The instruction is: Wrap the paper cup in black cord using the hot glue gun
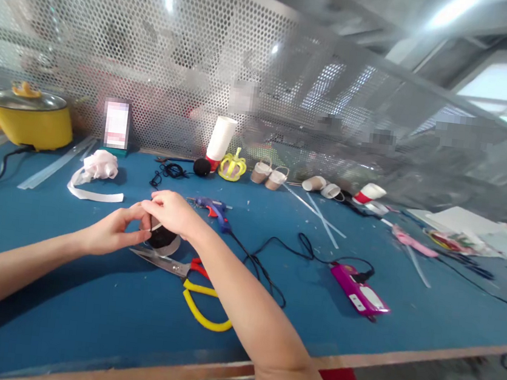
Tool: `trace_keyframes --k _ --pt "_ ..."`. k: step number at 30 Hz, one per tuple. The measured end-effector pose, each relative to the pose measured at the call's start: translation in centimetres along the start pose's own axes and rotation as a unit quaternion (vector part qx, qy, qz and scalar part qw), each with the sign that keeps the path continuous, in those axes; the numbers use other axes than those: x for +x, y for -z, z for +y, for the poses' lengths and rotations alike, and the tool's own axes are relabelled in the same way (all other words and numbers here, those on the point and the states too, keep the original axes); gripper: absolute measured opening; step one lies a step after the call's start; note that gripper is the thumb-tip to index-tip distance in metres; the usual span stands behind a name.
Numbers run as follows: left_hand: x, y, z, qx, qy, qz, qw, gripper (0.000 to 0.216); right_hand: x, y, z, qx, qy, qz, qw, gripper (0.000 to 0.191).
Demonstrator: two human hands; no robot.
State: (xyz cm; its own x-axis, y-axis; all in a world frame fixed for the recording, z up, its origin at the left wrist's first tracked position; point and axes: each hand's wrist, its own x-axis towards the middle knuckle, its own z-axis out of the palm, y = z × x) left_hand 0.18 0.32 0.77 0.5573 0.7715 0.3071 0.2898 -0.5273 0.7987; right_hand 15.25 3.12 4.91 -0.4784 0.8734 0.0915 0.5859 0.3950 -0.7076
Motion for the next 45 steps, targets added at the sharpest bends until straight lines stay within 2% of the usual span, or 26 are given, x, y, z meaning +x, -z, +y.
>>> trace_keyframes --k 3,6,10,15,23,31,39,45 --pt "0.1 0.1 -0.7 -0.043 -0.017 0.002 0.999 0.011 -0.8 0.4 0.6 0.089 -0.014 0.062 0.994 0.020" --pt "0.3 0.4 -1.5 -0.101 -0.001 0.004 0.995 0.013 -2.1 0.9 1.2 0.146 -0.010 0.112 0.983 0.016" --pt "0.3 0.5 -1.9 -0.173 0.028 -0.001 0.985 0.017 -3.6 0.9 2.4 0.157 -0.019 0.149 0.976 0.014" --pt "0.3 0.3 -1.7 -0.186 0.030 0.001 0.982 0.018 -3.6 0.5 3.7 0.160 -0.027 0.179 0.970 0.017" --pt "0.2 0.1 -1.5 -0.207 0.022 -0.015 0.978 0.015 -2.8 0.0 4.5 0.162 -0.011 0.182 0.970 0.017" --pt "0.2 0.1 -1.2 -0.248 0.034 -0.019 0.968 0.018 -2.3 -1.1 5.4 0.237 -0.042 0.165 0.956 0.024" --pt "0.3 0.1 -1.1 -0.276 0.041 -0.025 0.960 0.022 -2.2 -1.4 5.4 0.235 -0.059 0.142 0.960 0.026" --pt "0.2 -0.3 -1.5 -0.217 0.010 -0.020 0.976 0.017 -2.3 -1.5 5.3 0.223 -0.069 0.134 0.963 0.025"
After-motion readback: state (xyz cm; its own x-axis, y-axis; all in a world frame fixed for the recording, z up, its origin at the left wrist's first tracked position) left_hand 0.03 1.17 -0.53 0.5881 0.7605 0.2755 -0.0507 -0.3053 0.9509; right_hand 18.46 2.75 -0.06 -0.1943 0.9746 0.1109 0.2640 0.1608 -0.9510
